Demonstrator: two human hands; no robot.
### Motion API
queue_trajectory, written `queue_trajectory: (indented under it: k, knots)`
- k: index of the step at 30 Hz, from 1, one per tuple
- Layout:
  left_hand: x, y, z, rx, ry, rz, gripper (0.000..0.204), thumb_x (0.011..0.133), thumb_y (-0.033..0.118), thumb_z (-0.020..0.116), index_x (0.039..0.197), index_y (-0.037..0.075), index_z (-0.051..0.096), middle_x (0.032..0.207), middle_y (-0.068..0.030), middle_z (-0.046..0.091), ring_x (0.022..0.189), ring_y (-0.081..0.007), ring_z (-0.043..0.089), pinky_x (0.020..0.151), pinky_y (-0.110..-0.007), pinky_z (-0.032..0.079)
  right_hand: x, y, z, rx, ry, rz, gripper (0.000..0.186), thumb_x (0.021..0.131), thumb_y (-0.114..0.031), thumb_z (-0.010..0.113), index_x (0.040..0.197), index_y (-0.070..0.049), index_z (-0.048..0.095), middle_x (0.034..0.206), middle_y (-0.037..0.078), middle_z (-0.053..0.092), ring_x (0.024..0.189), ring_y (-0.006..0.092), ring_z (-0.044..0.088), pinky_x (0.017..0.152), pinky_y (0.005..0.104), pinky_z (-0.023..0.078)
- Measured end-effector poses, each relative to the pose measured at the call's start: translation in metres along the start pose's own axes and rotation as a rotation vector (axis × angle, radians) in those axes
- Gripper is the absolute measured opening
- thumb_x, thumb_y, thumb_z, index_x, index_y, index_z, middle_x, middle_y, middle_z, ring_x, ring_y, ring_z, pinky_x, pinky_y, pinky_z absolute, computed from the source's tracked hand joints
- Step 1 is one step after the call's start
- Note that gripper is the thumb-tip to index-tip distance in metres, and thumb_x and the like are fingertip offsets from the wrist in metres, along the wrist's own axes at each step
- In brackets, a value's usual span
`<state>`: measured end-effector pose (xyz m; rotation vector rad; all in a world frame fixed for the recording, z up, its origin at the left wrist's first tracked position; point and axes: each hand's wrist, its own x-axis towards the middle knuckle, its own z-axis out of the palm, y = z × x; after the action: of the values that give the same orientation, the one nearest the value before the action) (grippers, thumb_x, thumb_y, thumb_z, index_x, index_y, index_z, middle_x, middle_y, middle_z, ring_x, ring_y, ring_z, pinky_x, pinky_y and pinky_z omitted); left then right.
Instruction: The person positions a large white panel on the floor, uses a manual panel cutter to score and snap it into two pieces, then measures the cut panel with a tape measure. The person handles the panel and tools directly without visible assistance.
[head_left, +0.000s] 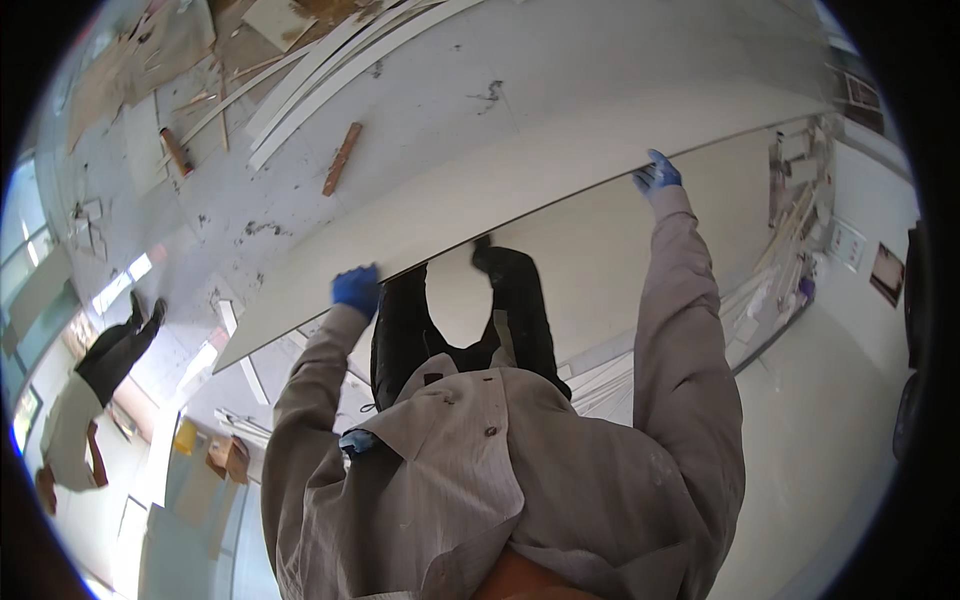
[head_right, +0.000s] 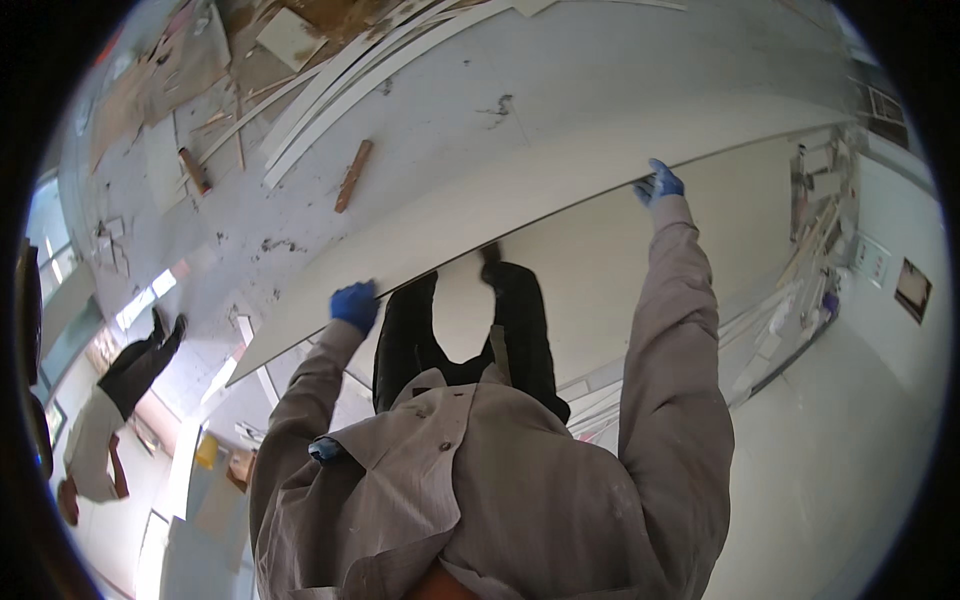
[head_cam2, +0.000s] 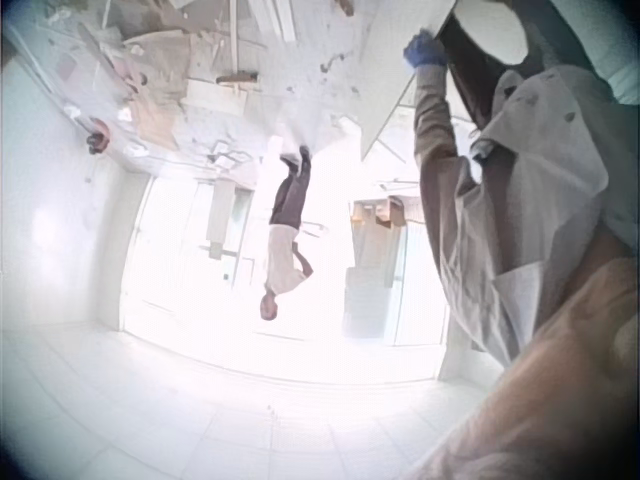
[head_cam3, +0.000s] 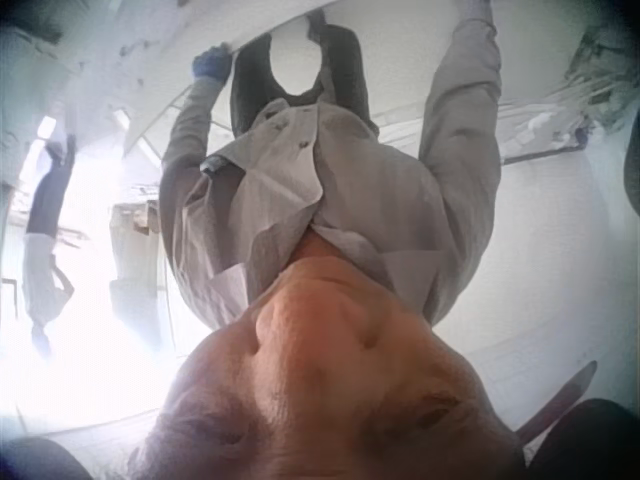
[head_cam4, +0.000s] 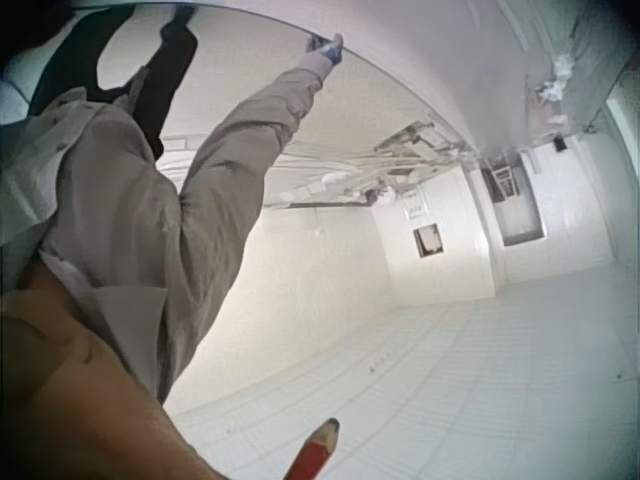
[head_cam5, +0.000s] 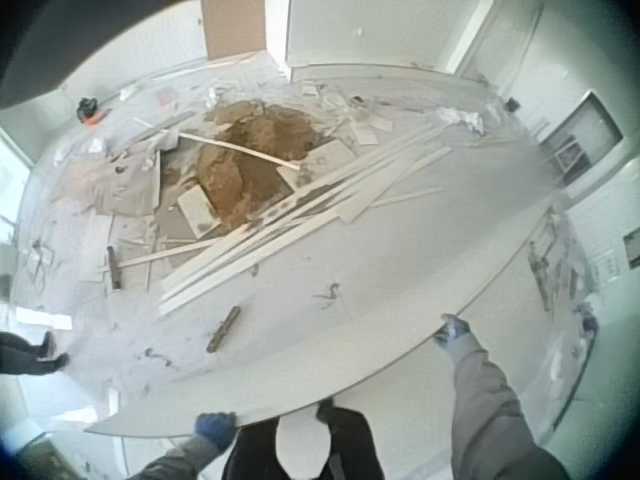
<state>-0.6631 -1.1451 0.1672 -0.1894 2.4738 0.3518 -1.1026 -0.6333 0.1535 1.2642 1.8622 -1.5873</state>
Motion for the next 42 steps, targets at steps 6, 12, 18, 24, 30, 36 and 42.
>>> queue_trajectory:
  k: [6,12,18,24,30,36,42]
  knots:
    - [0.083,0.121,-0.042,-0.065,-0.133,-0.116,0.033,0.086,0.038,0.063,0.108,0.014,0.064,0.1,-0.0103,0.069,0.095,-0.03,0.068,0.083,-0.044,0.051,0.083,-0.062,-0.041,0.107,-0.067,0.01,0.038,0.079,-0.031,0.081,0.105,-0.009,0.065,0.099,0.008,0.067,0.092,0.0242,0.064,0.078,0.0393,0.056]
    - [0.105,0.131,-0.039,0.05,-0.175,-0.279,0.018,0.089,0.025,0.059,0.097,0.013,0.068,0.099,-0.0085,0.07,0.093,-0.0273,0.069,0.081,-0.043,0.051,0.191,-0.15,-0.094,-0.066,-0.189,0.072,0.034,0.083,-0.037,0.074,0.104,-0.011,0.066,0.097,0.005,0.07,0.084,0.0194,0.065,0.07,0.0326,0.055]
    - [0.109,0.138,-0.043,0.086,-0.16,-0.301,0.014,0.085,0.017,0.06,0.086,0.014,0.073,0.088,-0.0082,0.074,0.083,-0.0286,0.072,0.07,-0.042,0.055,0.262,-0.163,-0.119,-0.253,-0.257,0.202,0.015,0.076,-0.021,0.075,0.084,-0.015,0.064,0.077,0.001,0.067,0.061,0.0168,0.061,0.051,0.028,0.051]
    - [0.051,0.173,-0.044,0.122,-0.183,-0.256,0.013,0.08,0.015,0.062,0.082,0.015,0.075,0.085,-0.0063,0.074,0.079,-0.0275,0.073,0.062,-0.041,0.056,0.223,-0.148,-0.168,-0.279,-0.225,0.2,0.014,0.078,-0.025,0.074,0.082,-0.015,0.064,0.07,0.002,0.065,0.055,0.0175,0.056,0.045,0.0271,0.044]
    - [-0.147,0.249,-0.032,0.253,0.203,-0.282,0.006,0.072,0.015,0.063,0.067,0.014,0.066,0.066,-0.0051,0.065,0.06,-0.0245,0.067,0.053,-0.041,0.05,0.082,-0.116,-0.276,-0.227,-0.278,0.131,0.018,0.08,-0.029,0.073,0.088,-0.015,0.064,0.072,0.004,0.066,0.048,0.0191,0.052,0.04,0.0259,0.041]
    - [-0.345,0.323,0.004,0.419,0.092,-0.449,0.009,0.081,0.015,0.058,0.087,0.01,0.062,0.074,-0.0068,0.063,0.068,-0.0239,0.066,0.062,-0.04,0.051,-0.053,-0.043,-0.384,-0.191,-0.458,0.057,0.022,0.082,-0.032,0.071,0.093,-0.014,0.063,0.075,0.003,0.065,0.054,0.016,0.054,0.042,0.0248,0.042]
    - [-0.506,0.407,0.09,0.396,0.199,-0.545,0.016,0.086,0.016,0.054,0.099,0.013,0.063,0.077,-0.0043,0.062,0.07,-0.0233,0.066,0.063,-0.039,0.05,-0.133,0.017,-0.486,-0.274,-0.506,-0.05,0.021,0.084,-0.033,0.069,0.09,-0.014,0.063,0.073,0.001,0.065,0.055,0.0147,0.053,0.042,0.0249,0.039]
